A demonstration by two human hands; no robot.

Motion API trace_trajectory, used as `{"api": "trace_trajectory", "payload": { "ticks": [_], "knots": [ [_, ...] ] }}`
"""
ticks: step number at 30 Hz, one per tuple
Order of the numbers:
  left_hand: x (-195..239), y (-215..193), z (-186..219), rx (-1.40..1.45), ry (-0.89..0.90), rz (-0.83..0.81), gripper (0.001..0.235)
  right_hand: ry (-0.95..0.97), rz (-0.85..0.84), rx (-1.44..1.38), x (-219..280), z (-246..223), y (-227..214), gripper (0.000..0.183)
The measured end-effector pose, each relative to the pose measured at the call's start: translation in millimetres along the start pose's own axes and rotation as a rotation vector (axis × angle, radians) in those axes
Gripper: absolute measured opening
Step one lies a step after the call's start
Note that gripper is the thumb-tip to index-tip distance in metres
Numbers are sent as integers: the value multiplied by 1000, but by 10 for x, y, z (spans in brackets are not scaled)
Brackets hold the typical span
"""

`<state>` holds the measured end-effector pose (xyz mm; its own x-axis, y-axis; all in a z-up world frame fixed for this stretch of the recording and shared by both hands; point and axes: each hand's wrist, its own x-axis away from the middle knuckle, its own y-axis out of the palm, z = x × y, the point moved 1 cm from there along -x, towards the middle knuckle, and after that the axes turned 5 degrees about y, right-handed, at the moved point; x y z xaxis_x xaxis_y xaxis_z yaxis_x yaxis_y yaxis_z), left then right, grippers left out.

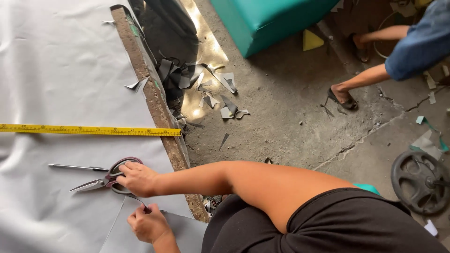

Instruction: Measuring fabric with a ruler, marking it with a pen, and cutting it into specific shapes using scissors.

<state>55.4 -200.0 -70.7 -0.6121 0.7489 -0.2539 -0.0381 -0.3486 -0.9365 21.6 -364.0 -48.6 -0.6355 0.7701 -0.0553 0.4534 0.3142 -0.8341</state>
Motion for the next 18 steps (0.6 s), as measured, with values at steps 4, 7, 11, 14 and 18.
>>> {"api": "trace_trajectory", "payload": {
  "ticks": [4, 7, 11, 14, 18],
  "knots": [
    [28, 56, -44, 11, -9, 72, 12, -43, -65, 231, -265, 68, 281, 26],
    [35, 2, 12, 95, -60, 51, 6, -9, -77, 238, -303, -3, 400, 38],
    [27, -179, 205, 88, 98, 257, 6, 304, -339, 10, -176, -310, -356, 34],
    [38, -218, 181, 83, 106, 247, 26, 542, -632, -109, 142, -424, -1071, 71],
    [42, -195, 162, 99, 114, 198, 13, 640, -767, -459, 583, -269, -1343, 48]
  ]
}}
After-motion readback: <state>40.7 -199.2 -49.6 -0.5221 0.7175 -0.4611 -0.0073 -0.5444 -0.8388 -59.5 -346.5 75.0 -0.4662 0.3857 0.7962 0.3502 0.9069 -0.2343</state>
